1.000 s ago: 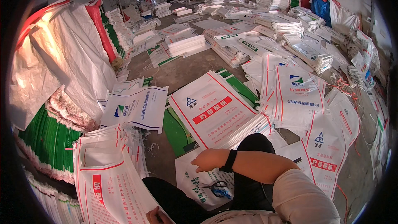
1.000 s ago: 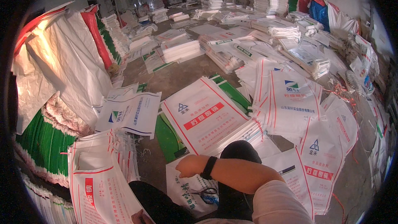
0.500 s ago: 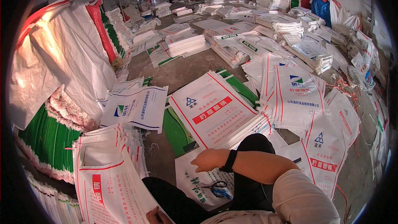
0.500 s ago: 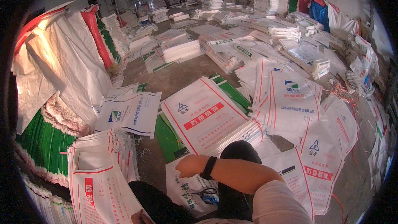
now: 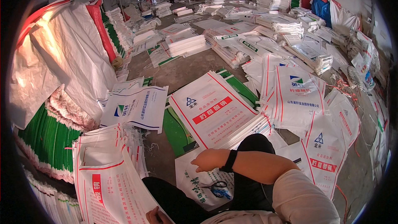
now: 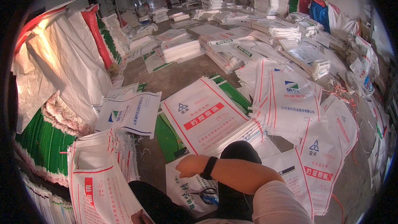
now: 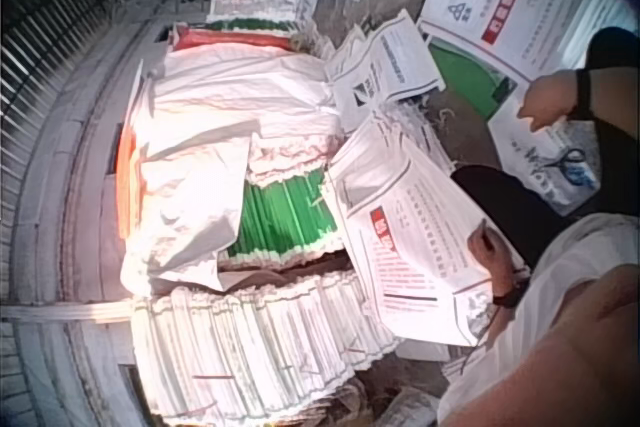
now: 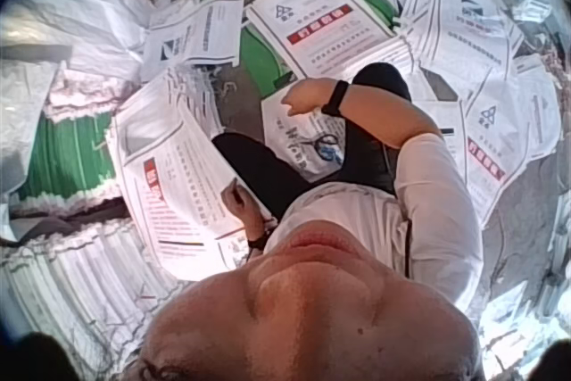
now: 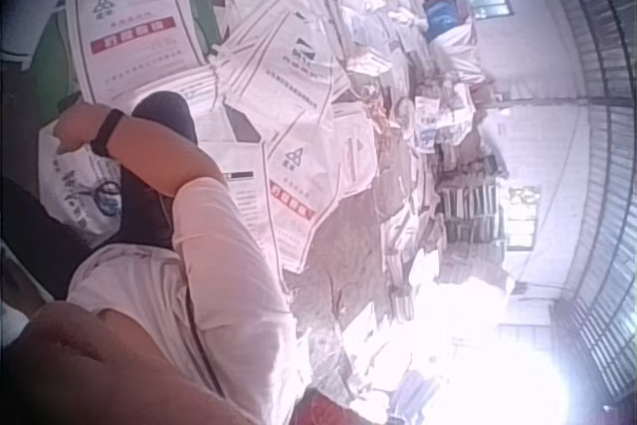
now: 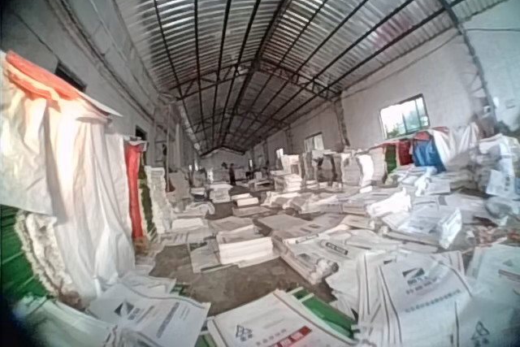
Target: Cutting the tops off of plastic bags using scissors and stacking them on the warehouse floor.
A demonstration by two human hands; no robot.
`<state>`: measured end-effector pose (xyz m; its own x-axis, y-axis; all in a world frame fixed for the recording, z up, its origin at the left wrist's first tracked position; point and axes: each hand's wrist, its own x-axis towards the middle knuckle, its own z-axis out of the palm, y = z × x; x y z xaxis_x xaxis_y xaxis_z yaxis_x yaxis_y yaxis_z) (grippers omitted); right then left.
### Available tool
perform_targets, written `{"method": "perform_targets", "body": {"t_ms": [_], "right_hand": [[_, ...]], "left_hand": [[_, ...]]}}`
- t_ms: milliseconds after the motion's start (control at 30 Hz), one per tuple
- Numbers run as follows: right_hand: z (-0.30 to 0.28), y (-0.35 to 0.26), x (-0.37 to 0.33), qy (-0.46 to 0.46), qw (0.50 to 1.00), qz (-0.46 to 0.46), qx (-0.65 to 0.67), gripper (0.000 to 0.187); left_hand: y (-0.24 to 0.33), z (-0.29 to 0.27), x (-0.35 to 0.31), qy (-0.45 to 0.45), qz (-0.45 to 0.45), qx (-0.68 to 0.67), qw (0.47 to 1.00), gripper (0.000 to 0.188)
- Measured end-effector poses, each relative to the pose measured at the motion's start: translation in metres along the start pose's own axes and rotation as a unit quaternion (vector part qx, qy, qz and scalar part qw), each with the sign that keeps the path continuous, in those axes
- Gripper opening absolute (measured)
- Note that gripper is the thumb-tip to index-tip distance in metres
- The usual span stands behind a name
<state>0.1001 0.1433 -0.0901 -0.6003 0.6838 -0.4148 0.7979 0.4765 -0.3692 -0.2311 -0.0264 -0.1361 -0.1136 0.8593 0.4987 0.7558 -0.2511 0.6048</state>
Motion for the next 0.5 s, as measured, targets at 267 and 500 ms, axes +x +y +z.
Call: {"method": "perform_targets", "body": {"t_ms": [267, 500], "right_hand": [[-0.0009, -0.0003, -0.0001, -0.003, 1.0, 0.002, 0.0, 0.053], [-0.0003, 0.0002, -0.0001, -0.001, 1.0, 0.003, 0.001, 0.053]], "left_hand": [[-0.0017, 0.0008, -0.0005, 0.001, -0.005, -0.004, 1.0, 0.02], [0.0, -0.0002, 0.0, -0.004, -0.011, -0.004, 1.0, 0.021]]}}
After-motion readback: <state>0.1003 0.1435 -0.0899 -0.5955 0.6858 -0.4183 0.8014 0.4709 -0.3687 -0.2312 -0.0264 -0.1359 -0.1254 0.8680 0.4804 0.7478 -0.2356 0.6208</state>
